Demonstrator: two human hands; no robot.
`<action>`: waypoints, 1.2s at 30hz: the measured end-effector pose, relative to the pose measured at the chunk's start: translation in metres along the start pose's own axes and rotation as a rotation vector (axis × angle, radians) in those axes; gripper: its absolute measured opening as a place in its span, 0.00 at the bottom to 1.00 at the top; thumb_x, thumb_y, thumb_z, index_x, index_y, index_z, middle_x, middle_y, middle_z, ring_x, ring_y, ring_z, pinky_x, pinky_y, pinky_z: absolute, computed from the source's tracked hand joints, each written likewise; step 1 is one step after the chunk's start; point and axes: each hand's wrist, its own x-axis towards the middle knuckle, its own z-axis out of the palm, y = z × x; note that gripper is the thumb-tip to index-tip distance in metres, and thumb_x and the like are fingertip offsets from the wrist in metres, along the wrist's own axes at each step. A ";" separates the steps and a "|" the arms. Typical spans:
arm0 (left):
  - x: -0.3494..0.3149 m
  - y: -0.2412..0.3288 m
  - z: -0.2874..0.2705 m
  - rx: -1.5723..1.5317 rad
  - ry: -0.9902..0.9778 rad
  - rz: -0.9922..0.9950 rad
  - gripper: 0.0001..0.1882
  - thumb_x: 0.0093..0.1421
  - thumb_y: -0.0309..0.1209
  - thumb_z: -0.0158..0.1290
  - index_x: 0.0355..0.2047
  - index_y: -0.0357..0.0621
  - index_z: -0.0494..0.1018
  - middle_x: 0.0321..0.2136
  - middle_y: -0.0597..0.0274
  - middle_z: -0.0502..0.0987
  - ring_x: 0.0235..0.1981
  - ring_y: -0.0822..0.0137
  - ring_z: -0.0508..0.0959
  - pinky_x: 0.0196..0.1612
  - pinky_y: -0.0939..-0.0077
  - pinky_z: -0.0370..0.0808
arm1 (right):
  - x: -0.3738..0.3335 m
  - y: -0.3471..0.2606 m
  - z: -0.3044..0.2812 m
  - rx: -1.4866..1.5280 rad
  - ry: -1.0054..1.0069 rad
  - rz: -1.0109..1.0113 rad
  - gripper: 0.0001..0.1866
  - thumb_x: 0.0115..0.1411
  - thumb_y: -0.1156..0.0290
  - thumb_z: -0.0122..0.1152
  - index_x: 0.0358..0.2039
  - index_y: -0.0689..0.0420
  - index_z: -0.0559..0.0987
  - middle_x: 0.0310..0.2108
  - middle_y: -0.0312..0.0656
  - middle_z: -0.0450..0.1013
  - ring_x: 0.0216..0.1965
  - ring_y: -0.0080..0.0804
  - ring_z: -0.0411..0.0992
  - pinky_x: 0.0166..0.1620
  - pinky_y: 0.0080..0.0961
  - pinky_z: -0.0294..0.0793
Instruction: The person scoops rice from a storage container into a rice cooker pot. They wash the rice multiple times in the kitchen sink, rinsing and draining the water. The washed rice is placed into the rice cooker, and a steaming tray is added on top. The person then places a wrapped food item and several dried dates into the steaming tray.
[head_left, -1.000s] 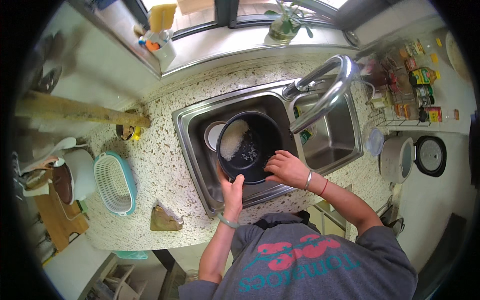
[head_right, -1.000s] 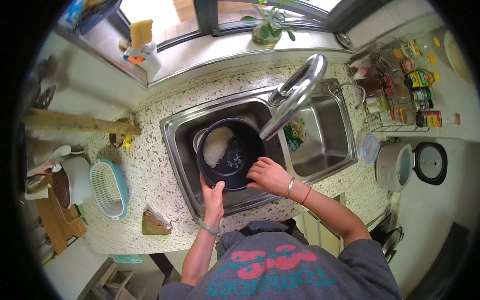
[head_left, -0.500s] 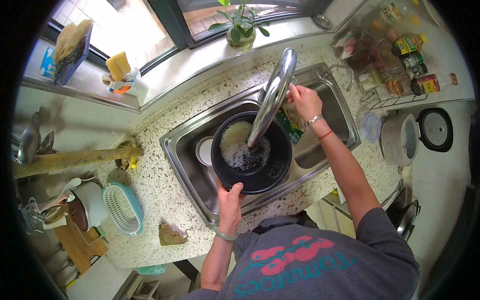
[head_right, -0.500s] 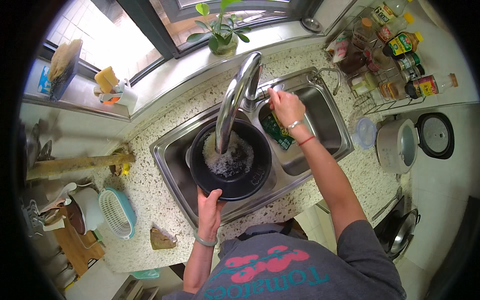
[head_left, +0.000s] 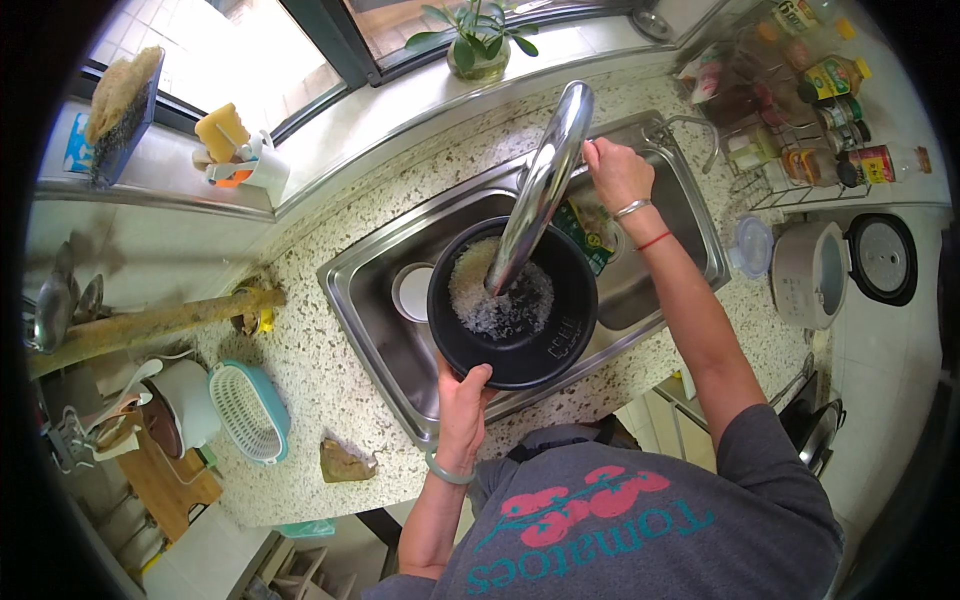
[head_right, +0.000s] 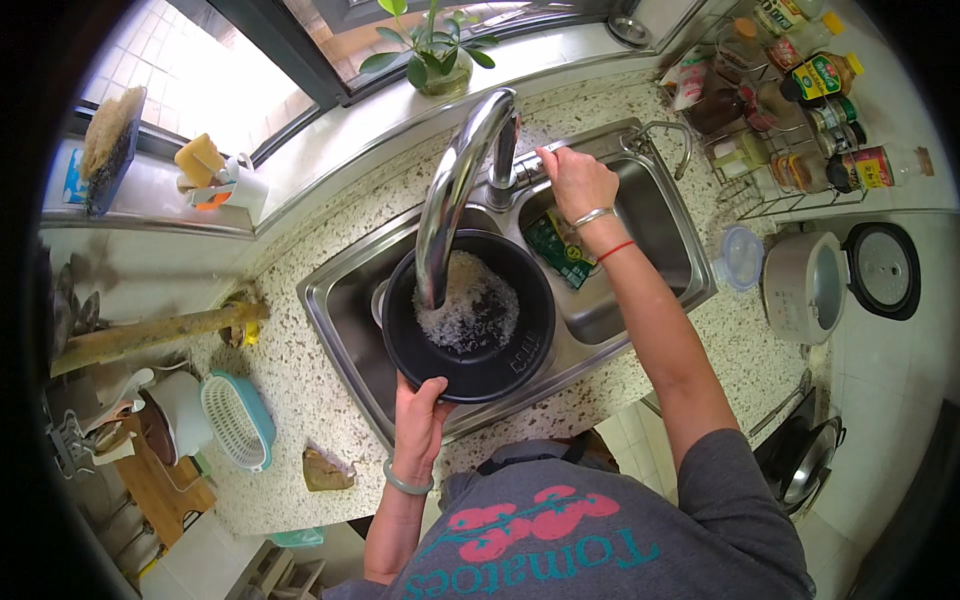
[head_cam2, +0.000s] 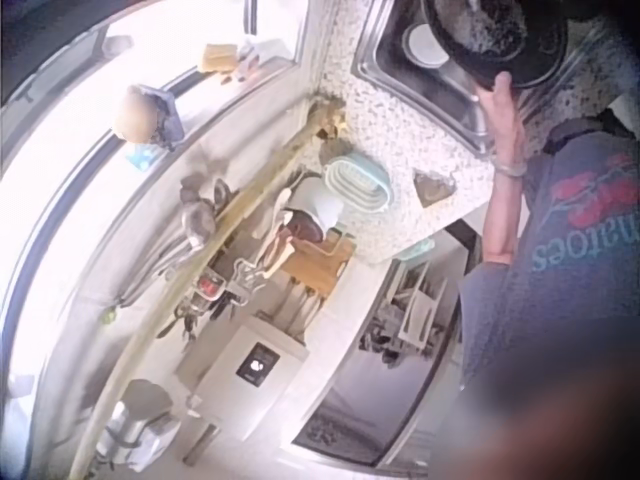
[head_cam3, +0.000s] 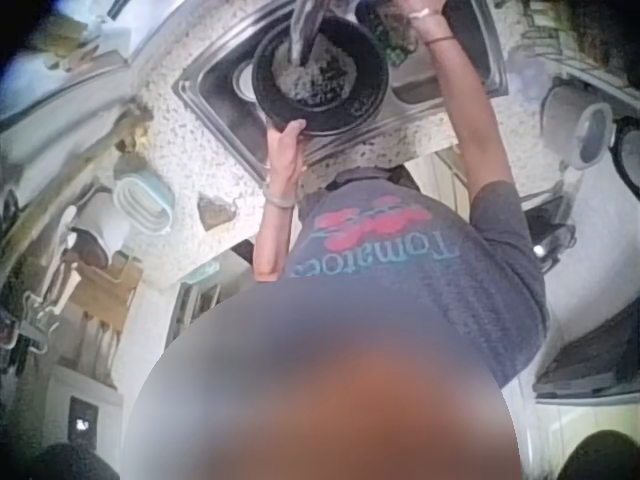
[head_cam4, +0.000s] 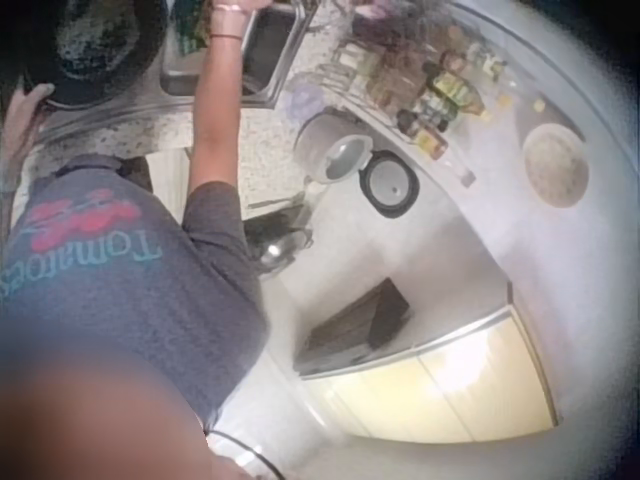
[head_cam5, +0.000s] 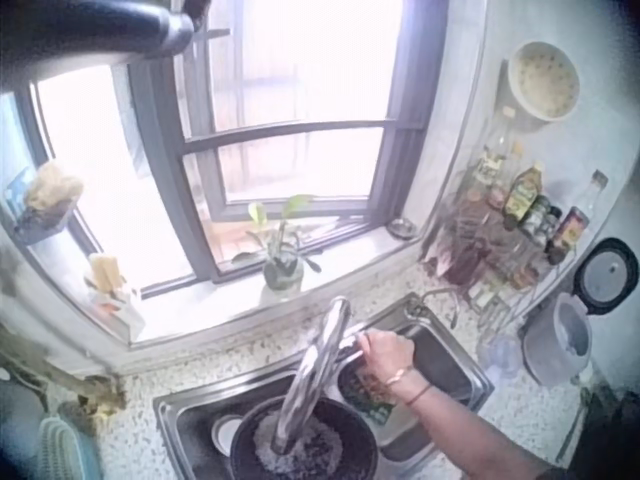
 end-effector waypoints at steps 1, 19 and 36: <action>-0.001 0.001 0.000 0.004 -0.005 -0.007 0.29 0.57 0.20 0.47 0.60 0.42 0.56 0.51 0.55 0.69 0.47 0.62 0.76 0.47 0.65 0.80 | 0.000 0.000 0.001 -0.009 0.004 -0.008 0.21 0.66 0.51 0.45 0.26 0.51 0.77 0.23 0.47 0.76 0.27 0.52 0.76 0.29 0.46 0.74; -0.011 0.002 -0.004 -0.017 -0.015 -0.042 0.29 0.57 0.19 0.47 0.60 0.40 0.56 0.51 0.55 0.70 0.49 0.63 0.75 0.48 0.67 0.79 | 0.010 0.007 0.006 0.016 -0.076 0.014 0.27 0.68 0.45 0.40 0.29 0.51 0.80 0.28 0.48 0.78 0.31 0.52 0.78 0.32 0.45 0.77; -0.013 0.002 -0.006 -0.013 -0.015 -0.067 0.30 0.57 0.18 0.47 0.60 0.42 0.56 0.51 0.55 0.69 0.48 0.62 0.76 0.46 0.67 0.80 | 0.013 0.009 0.008 0.020 -0.007 0.017 0.26 0.66 0.44 0.42 0.29 0.53 0.79 0.27 0.49 0.78 0.31 0.53 0.77 0.31 0.46 0.76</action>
